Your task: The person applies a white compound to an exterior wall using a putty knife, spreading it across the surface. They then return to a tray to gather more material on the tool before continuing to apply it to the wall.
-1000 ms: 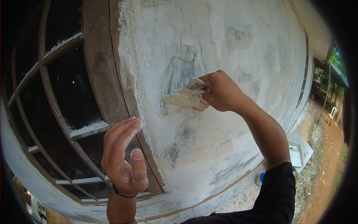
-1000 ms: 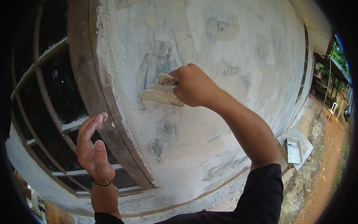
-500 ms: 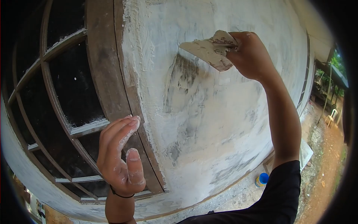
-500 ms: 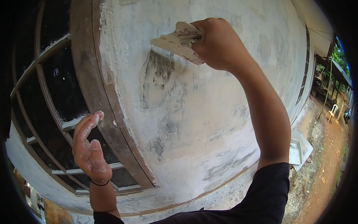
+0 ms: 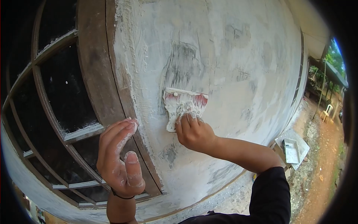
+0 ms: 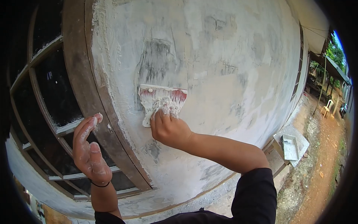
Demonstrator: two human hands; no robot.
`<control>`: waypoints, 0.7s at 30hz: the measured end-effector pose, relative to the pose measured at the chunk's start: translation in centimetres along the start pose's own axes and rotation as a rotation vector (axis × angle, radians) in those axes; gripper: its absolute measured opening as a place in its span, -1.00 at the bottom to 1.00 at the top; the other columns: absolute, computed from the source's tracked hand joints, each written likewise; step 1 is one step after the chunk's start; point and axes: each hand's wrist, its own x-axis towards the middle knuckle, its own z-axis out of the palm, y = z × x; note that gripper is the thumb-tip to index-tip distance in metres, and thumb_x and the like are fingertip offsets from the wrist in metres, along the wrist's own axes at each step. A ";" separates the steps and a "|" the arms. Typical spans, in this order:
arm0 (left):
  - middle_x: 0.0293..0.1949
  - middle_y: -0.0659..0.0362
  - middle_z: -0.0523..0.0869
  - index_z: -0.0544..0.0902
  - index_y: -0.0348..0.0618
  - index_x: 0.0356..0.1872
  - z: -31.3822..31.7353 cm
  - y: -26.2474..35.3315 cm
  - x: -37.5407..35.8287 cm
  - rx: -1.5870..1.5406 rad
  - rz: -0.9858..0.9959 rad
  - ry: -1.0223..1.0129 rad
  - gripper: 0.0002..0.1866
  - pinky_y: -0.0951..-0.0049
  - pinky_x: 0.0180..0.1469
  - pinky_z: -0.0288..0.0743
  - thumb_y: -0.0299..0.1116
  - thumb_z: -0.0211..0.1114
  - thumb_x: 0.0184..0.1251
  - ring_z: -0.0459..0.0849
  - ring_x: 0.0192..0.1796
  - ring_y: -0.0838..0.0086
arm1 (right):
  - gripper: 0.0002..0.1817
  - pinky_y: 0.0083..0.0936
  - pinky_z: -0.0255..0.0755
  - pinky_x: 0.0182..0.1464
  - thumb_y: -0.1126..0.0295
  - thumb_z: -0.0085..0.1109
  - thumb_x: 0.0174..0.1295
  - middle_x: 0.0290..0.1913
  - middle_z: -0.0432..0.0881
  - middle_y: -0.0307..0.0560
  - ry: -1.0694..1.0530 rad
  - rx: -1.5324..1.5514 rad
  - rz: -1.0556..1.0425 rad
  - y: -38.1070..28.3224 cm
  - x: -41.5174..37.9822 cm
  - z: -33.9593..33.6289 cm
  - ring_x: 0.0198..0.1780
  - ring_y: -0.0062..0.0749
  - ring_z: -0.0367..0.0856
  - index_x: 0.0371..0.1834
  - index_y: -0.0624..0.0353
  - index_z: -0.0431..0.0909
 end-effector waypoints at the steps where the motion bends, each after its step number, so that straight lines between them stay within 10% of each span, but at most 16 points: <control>1: -0.06 -0.17 0.58 0.50 -0.44 -0.03 0.1 0.0 0.0 -0.004 0.008 -0.002 -0.58 0.20 0.09 0.45 -0.27 -0.07 0.30 0.60 0.00 0.16 | -0.76 -0.60 0.47 -0.52 0.46 0.08 -0.16 -0.45 0.57 0.13 -0.003 0.011 -0.005 -0.7 -0.2 -0.1 -0.41 -0.27 0.55 -0.42 0.41 0.57; 9: -0.05 -0.17 0.58 0.50 -0.46 -0.02 0.1 0.6 -0.2 -0.021 0.027 -0.023 -0.58 0.20 0.10 0.44 -0.29 -0.08 0.29 0.60 0.00 0.16 | -0.69 -0.47 0.50 -0.42 0.47 0.10 -0.13 -0.38 0.52 0.07 -0.196 0.494 0.067 -2.4 -2.0 -6.1 -0.34 -0.21 0.51 -0.29 0.42 0.53; 21: -0.07 -0.19 0.58 0.51 -0.45 -0.03 -0.1 0.9 0.9 0.041 0.050 -0.056 -0.58 0.18 0.09 0.46 -0.30 -0.06 0.24 0.61 -0.02 0.15 | -0.76 -0.56 0.50 -0.40 0.48 0.09 -0.18 -0.44 0.53 0.08 0.055 -0.052 0.224 4.1 3.6 -0.2 -0.35 -0.24 0.51 -0.41 0.41 0.55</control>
